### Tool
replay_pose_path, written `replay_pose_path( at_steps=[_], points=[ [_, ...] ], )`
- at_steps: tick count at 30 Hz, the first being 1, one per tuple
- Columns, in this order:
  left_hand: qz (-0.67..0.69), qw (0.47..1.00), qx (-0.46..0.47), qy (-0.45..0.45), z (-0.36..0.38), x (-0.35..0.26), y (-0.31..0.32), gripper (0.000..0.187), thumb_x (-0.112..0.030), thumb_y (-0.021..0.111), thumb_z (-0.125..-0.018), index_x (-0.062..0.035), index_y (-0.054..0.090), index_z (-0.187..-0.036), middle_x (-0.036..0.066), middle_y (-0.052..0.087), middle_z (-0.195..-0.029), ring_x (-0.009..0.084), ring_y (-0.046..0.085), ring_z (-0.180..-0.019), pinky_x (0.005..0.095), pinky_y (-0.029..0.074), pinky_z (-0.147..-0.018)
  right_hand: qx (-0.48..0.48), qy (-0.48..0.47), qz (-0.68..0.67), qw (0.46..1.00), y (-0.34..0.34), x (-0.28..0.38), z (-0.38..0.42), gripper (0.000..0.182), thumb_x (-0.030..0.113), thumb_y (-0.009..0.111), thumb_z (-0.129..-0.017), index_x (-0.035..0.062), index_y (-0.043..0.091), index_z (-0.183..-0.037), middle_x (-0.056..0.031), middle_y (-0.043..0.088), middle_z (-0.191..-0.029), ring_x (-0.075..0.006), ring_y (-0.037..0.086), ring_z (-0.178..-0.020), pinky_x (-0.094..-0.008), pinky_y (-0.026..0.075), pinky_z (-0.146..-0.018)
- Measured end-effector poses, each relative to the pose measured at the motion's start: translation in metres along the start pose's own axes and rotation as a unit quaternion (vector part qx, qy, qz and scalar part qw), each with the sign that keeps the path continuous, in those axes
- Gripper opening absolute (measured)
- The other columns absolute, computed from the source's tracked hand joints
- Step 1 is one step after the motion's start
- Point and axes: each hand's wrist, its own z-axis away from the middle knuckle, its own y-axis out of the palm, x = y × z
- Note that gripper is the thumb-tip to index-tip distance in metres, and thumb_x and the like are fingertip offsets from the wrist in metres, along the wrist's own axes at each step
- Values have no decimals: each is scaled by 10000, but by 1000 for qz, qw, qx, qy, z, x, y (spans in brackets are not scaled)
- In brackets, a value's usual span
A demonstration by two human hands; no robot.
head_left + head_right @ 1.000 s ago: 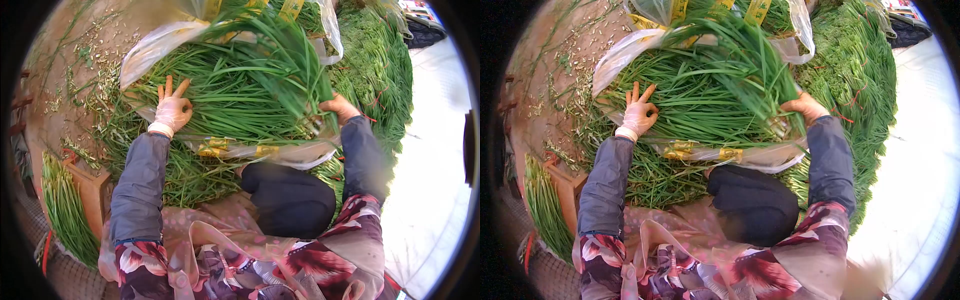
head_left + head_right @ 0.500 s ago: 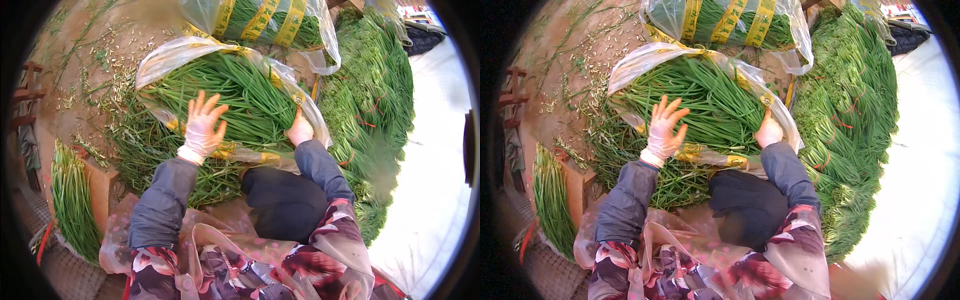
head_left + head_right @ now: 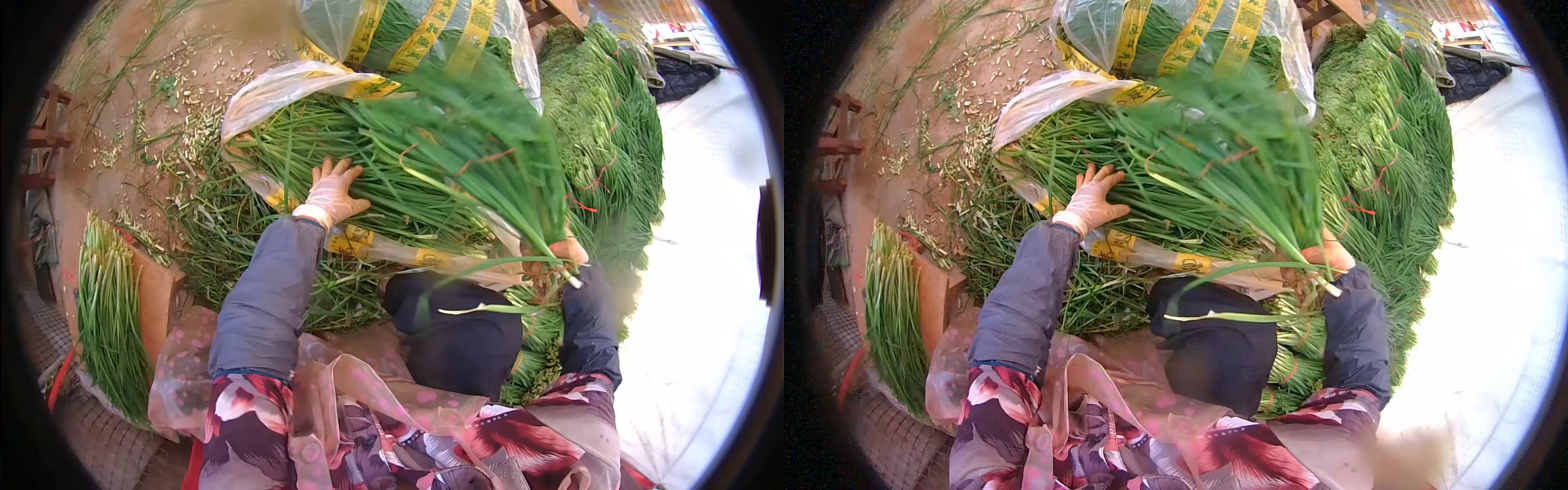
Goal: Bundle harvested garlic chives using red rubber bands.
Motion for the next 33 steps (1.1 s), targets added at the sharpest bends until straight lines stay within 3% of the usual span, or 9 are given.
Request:
replay_pose_path(
  at_steps=[5,9,15,23,25,28,29,31,33],
  points=[
    [753,641,141,-45,68,-100,-2,1159,-386,876,-617,-57,189,-1491,208,191,-1534,318,181,-1428,434,211,-1143,217,-53,-153,963,50,15,15,559,29,696,-741,32,509,-1268,-134,623,-1060,-266,626,-899,-397,523,-747],
    [881,428,96,178,59,-151,-39,964,-432,822,-681,-62,334,-1426,145,390,-1449,262,386,-1328,426,338,-1089,100,-92,268,954,124,53,29,685,143,739,-718,5,452,-1325,-167,646,-1084,-215,628,-959,-334,496,-848],
    [814,552,-97,154,98,-165,-118,559,-299,738,-818,-33,533,-1265,98,599,-1231,237,579,-1112,397,465,-980,-39,-134,583,801,225,73,35,907,173,835,-662,42,355,-1420,-144,611,-1205,-201,547,-1144,-310,409,-980],
    [569,768,-221,194,93,-161,-120,445,5,749,-744,-32,599,-1161,65,656,-1094,172,611,-992,323,490,-893,19,-517,227,825,244,70,-22,1162,223,909,-592,64,195,-1495,-162,417,-1428,-230,386,-1318,-327,299,-1086],
    [892,424,84,133,77,-141,-90,543,-44,752,-760,-47,537,-1259,70,623,-1177,202,592,-1053,334,474,-926,74,-235,102,964,235,51,-47,951,240,912,-587,57,425,-1384,-99,464,-1392,-205,449,-1235,-332,365,-1027],
    [932,330,149,-11,34,-114,-59,587,-165,698,-839,-80,438,-1359,62,559,-1282,226,549,-1132,347,456,-960,50,-307,174,934,219,25,-74,766,255,907,-599,69,553,-1252,-47,553,-1271,-200,504,-1128,-344,409,-963],
    [932,329,149,-11,40,-116,-58,587,-165,698,-839,-80,438,-1359,62,559,-1282,226,549,-1132,347,456,-960,50,-306,175,934,222,24,-69,766,255,907,-599,69,553,-1252,-47,553,-1271,-200,504,-1128,-344,409,-963],
    [368,845,-237,306,61,-122,-58,621,-241,654,-866,-103,375,-1404,66,513,-1337,232,508,-1191,377,444,-983,27,-342,185,921,235,27,-53,757,277,897,-618,107,548,-1267,-49,604,-1155,-211,531,-1082,-352,417,-953],
    [405,874,-168,210,47,-104,-39,706,-324,685,-816,-108,369,-1409,105,501,-1346,242,458,-1248,413,400,-1023,-41,-531,246,810,246,28,-56,719,276,889,-638,76,553,-1241,-46,618,-1071,-193,549,-1034,-348,446,-906]
  ],
)
